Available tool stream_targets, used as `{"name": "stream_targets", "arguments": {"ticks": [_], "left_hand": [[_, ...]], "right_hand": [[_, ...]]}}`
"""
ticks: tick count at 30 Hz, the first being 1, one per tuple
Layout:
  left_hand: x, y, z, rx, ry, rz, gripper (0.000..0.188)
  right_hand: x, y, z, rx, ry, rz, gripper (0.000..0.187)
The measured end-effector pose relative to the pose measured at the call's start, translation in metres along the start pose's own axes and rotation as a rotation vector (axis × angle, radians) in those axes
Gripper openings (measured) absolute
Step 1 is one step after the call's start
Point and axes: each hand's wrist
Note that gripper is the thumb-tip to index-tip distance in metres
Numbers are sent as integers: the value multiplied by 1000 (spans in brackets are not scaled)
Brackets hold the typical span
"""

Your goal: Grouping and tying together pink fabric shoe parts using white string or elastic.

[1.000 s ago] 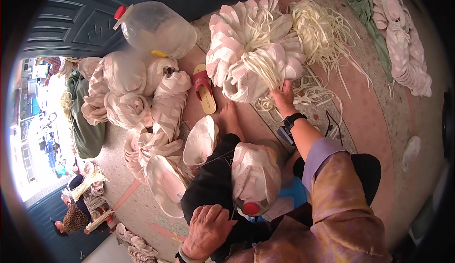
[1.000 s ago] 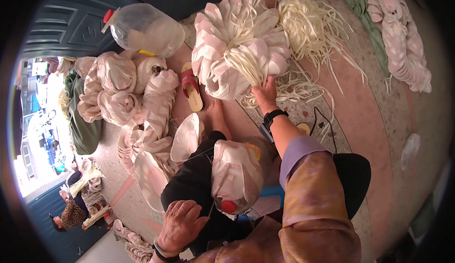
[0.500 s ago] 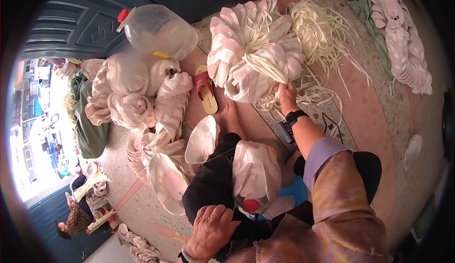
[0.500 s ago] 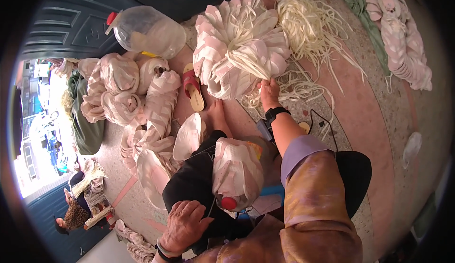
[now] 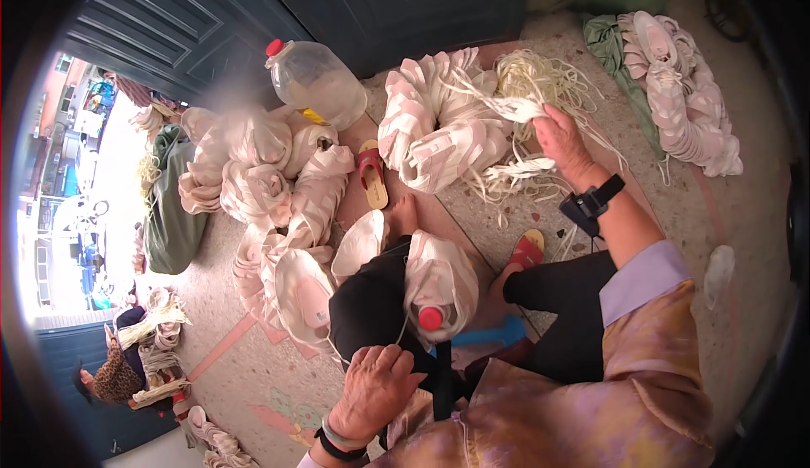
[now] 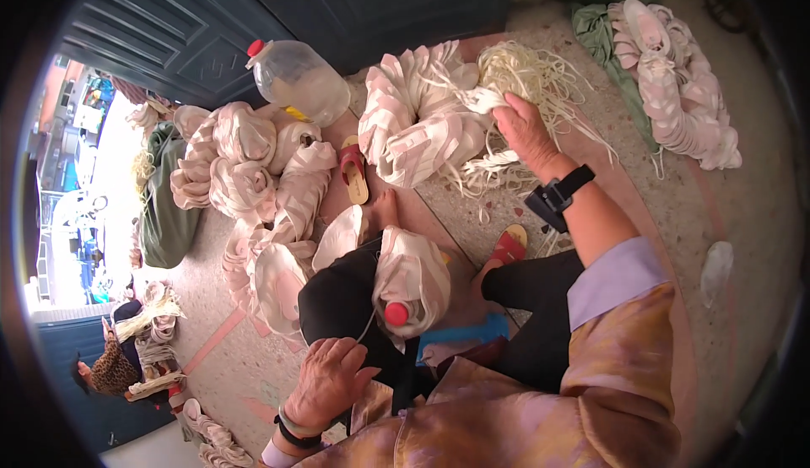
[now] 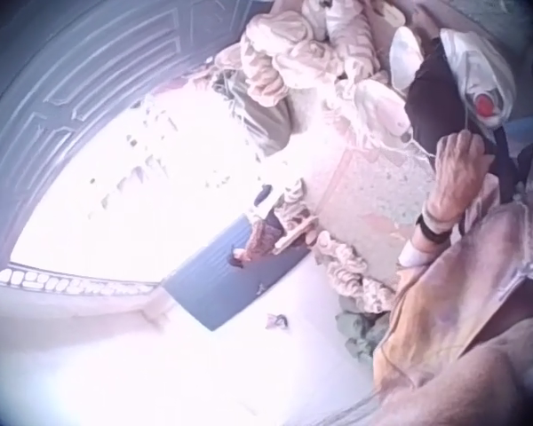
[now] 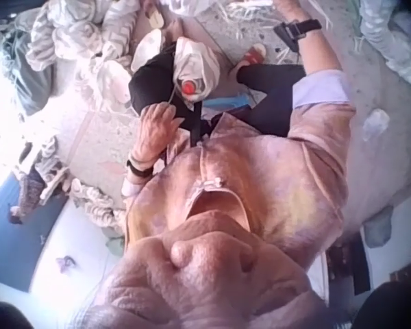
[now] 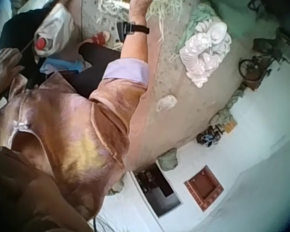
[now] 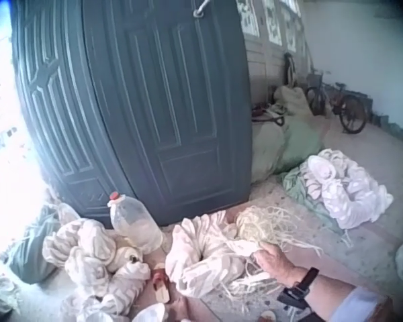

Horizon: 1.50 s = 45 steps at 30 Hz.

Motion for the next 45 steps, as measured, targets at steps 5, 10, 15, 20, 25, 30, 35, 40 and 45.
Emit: {"name": "stream_targets", "arguments": {"ticks": [5, 10, 15, 20, 25, 30, 35, 40, 45], "left_hand": [[-4, -22, -17, -32, 28, -46, 23], [-8, -37, -32, -39, 13, -38, 26], [-19, -52, -38, -29, 36, -59, 21], [-28, -50, -45, -97, 19, -45, 21], [-28, -50, -47, -100, 52, -39, 22], [-31, -37, -48, -130, 41, -16, 21], [-30, -36, -36, -56, 38, 36, 21], [-34, -18, -22, -37, -10, 61, 19], [-42, -8, 4, 45, -44, 140, 15]], "right_hand": [[80, -3, 81, -119, 149, 57, 10], [161, -11, 128, 170, -158, -82, 15], [224, -5, 163, -40, 187, -44, 19], [251, -34, 270, 91, 99, -273, 8], [255, -33, 300, 176, 105, -109, 11], [221, -27, 248, 269, 13, 136, 12], [100, -35, 132, 321, -150, 431, 13], [-25, -92, -2, 20, -375, 718, 17], [-116, -100, -58, -137, -621, 947, 18]]}}
Point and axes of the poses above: each hand's wrist, its own y-axis towards the middle knuckle, its own x-axis out of the back of the hand, z = x × y, and after that the axes turned 9 degrees about -y, right-handed
